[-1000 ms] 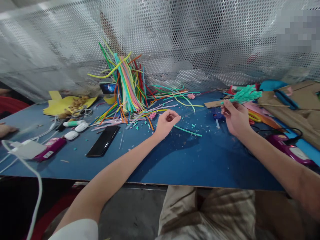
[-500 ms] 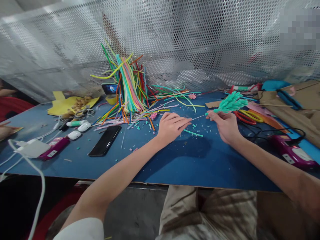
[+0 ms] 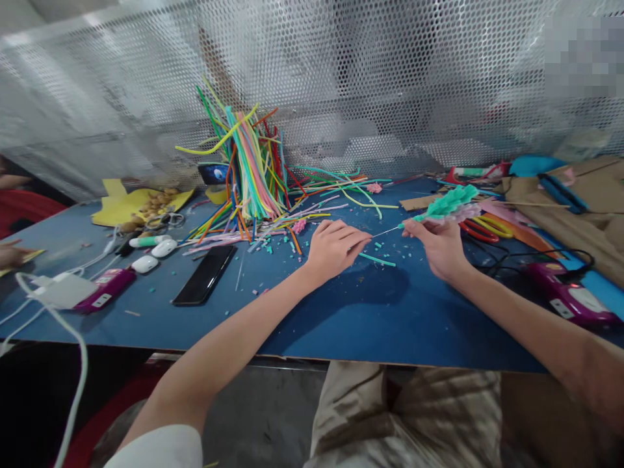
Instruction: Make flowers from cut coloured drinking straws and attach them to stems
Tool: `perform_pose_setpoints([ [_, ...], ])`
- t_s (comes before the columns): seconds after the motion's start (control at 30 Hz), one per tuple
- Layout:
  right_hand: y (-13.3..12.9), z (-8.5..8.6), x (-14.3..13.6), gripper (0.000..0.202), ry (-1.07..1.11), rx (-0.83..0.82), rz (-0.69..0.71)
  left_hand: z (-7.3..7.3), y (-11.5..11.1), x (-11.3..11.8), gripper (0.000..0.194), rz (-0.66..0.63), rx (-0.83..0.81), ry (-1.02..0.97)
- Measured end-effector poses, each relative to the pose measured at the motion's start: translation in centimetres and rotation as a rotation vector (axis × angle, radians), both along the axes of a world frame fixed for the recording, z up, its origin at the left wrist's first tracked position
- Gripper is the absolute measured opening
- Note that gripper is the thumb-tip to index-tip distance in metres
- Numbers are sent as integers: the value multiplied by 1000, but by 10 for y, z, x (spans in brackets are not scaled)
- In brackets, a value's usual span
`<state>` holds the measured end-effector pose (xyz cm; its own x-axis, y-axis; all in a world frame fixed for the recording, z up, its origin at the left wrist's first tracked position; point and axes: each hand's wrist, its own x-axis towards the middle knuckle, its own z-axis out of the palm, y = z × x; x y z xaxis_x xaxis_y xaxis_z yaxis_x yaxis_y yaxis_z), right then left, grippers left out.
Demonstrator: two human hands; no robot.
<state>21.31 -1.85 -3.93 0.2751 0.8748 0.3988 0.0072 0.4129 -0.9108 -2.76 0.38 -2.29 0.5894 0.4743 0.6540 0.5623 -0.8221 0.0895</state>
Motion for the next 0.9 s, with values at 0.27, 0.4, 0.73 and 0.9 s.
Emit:
perform_pose_setpoints([
  [0.27,1,-2,3,29,-27,-14,10,-3,2,2,24,-9,-40,-7],
  [0.4,0,-2,2,28,-26,-20,30,-7,6,3,25,-83,-68,-34],
  [0.73,-7,1,-10,21,-43,-53,206,-7,-2,10,29,-192,-115,-37],
  [0.9,-9,1,-10,23,-70,-73,274,-2,-7,12,33,-138,-173,28],
])
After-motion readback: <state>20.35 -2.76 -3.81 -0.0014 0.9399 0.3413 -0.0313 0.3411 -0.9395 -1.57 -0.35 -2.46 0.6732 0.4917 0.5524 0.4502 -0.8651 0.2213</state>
